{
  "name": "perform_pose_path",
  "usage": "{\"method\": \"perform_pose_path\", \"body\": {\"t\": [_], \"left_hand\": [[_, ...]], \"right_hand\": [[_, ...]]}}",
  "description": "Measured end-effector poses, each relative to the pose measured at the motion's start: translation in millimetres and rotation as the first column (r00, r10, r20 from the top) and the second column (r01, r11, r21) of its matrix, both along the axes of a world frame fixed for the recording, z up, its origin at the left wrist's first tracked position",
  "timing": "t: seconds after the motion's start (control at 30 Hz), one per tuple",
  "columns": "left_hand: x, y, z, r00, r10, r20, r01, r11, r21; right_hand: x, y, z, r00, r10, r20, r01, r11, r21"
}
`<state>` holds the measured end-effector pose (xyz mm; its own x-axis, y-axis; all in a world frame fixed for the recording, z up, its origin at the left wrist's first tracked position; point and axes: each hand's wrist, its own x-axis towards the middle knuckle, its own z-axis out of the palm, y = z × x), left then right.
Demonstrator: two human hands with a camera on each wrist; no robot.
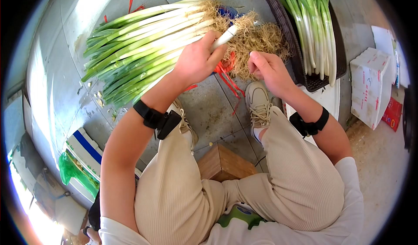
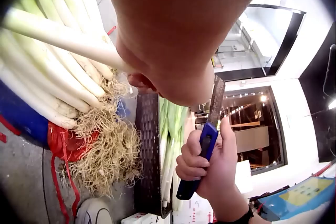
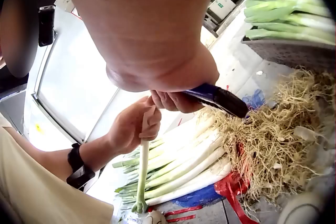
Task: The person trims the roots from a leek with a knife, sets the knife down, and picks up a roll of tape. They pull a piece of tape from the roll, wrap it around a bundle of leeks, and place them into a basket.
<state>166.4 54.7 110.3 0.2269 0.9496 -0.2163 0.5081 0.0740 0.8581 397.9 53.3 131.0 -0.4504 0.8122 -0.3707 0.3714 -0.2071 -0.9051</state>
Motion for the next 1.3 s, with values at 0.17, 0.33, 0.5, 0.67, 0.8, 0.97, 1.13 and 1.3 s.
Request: {"method": "perform_pose_path", "body": {"t": [0.17,0.33,0.5,0.67,0.8,0.97,1.13,1.3], "left_hand": [[12,0,-8,0.999,-0.023,-0.024,0.024,0.998,0.059],[22,1,-8,0.998,-0.062,-0.031,0.063,0.998,0.023],[31,-1,-9,0.998,-0.065,0.009,0.065,0.997,-0.041],[37,-7,-18,1.0,0.012,0.026,-0.013,0.999,0.041],[34,-5,-13,1.0,-0.003,-0.007,0.003,1.0,0.005],[30,-2,-12,0.997,-0.034,-0.064,0.031,0.998,-0.045],[28,-2,-11,0.998,-0.031,-0.054,0.026,0.996,-0.088],[29,-4,-12,0.998,-0.039,-0.054,0.033,0.994,-0.1]], "right_hand": [[-1,4,-4,0.994,-0.067,0.082,0.067,0.998,0.014],[0,4,-13,0.977,-0.096,0.191,0.088,0.995,0.052],[1,0,-18,0.982,-0.149,0.115,0.144,0.988,0.05],[6,-4,-28,0.977,-0.183,0.106,0.179,0.983,0.048],[14,-6,-29,0.968,-0.18,0.175,0.17,0.983,0.068],[15,-7,-29,0.96,-0.177,0.216,0.17,0.984,0.05],[10,-7,-27,0.954,-0.173,0.245,0.16,0.985,0.07],[12,-8,-32,0.956,-0.139,0.26,0.127,0.99,0.063]]}}
